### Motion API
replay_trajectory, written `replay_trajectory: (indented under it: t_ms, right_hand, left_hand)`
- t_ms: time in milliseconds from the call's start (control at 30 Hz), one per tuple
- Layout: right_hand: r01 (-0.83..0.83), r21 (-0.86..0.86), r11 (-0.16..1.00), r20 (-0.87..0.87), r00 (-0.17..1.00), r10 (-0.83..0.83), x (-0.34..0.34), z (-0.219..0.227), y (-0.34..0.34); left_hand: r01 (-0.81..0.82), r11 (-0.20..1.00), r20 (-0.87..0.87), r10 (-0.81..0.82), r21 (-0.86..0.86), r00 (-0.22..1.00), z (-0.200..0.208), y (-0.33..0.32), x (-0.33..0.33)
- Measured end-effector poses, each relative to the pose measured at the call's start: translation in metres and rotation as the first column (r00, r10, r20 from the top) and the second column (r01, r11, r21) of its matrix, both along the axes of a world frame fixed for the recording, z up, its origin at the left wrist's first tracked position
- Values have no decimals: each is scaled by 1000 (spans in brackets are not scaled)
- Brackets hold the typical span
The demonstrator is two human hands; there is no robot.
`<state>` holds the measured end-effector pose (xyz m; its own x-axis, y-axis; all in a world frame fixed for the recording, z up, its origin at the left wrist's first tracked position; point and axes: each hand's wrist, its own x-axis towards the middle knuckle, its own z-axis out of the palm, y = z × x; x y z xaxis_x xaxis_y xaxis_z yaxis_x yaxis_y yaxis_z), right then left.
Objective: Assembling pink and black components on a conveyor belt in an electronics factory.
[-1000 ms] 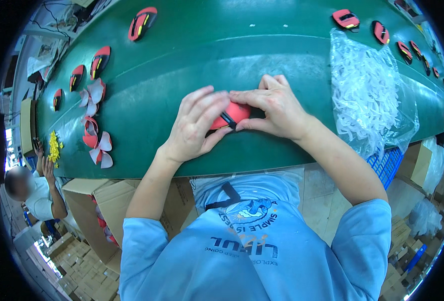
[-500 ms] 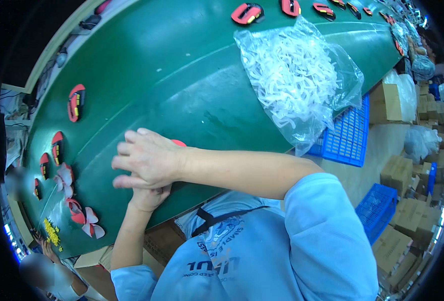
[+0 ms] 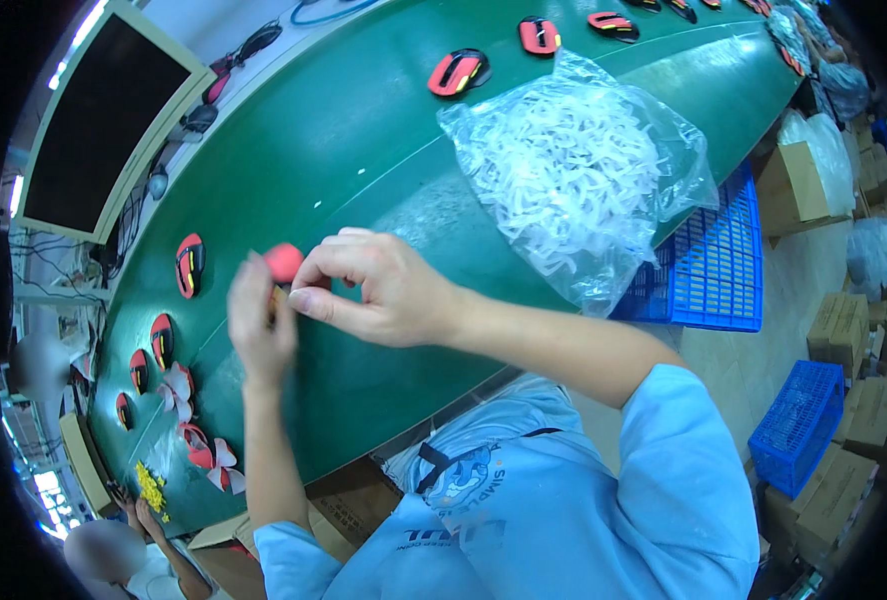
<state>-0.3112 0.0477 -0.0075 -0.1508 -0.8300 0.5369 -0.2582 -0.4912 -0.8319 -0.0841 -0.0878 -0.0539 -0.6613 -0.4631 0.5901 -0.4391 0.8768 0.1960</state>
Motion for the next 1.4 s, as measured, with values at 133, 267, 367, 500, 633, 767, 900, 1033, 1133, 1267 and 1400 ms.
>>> replay_trajectory:
  t_ms: [133, 267, 367, 500, 633, 767, 900, 1033, 1133, 1267, 1400]
  right_hand:
    - [-94, 2, 996, -96, 991, 94, -37, 33, 34]
    - [-204, 43, 978, -258, 944, 208, -40, 42, 69]
    - [60, 152, 987, -533, 846, 31, -73, 44, 93]
    - [632, 22, 774, -710, 555, -433, -162, 16, 105]
    - [737, 0, 676, -846, 361, -393, -225, -23, 93]
    - [686, 200, 700, -896, 417, -152, -238, -32, 84]
    - [621, 180, 763, -926, 368, -81, -250, -26, 92]
    - [656, 251, 711, -923, 384, -28, -253, -15, 77]
    - [645, 193, 739, -931, 359, -70, -269, -20, 80]
    - [600, -1, 800, -878, 383, -288, -271, -4, 82]
    - [678, 258, 688, -717, 612, -334, -266, 15, 84]
  left_hand:
    - [-66, 998, 23, 65, 15, 998, 17, -55, -82]
    - [100, 972, 10, -105, 214, 994, 2, -60, -240]
    - [15, 930, 40, -32, 368, 999, -5, -52, -327]
    - [-131, 900, 68, 113, 416, 991, -38, -63, -361]
    - [19, 861, -195, 93, 509, 976, -31, -66, -314]
    - [210, 879, -277, -94, 427, 956, -10, -19, -186]
    - [201, 907, -145, -158, 369, 977, -8, 37, -81]
    - [59, 943, -3, -61, 328, 998, -22, 70, -21]
    - [27, 937, -21, -21, 348, 1000, -29, 82, -5]
    - [8, 940, -46, 8, 341, 999, -30, 91, 3]
    - [10, 948, -45, 4, 319, 999, -29, 94, 1]
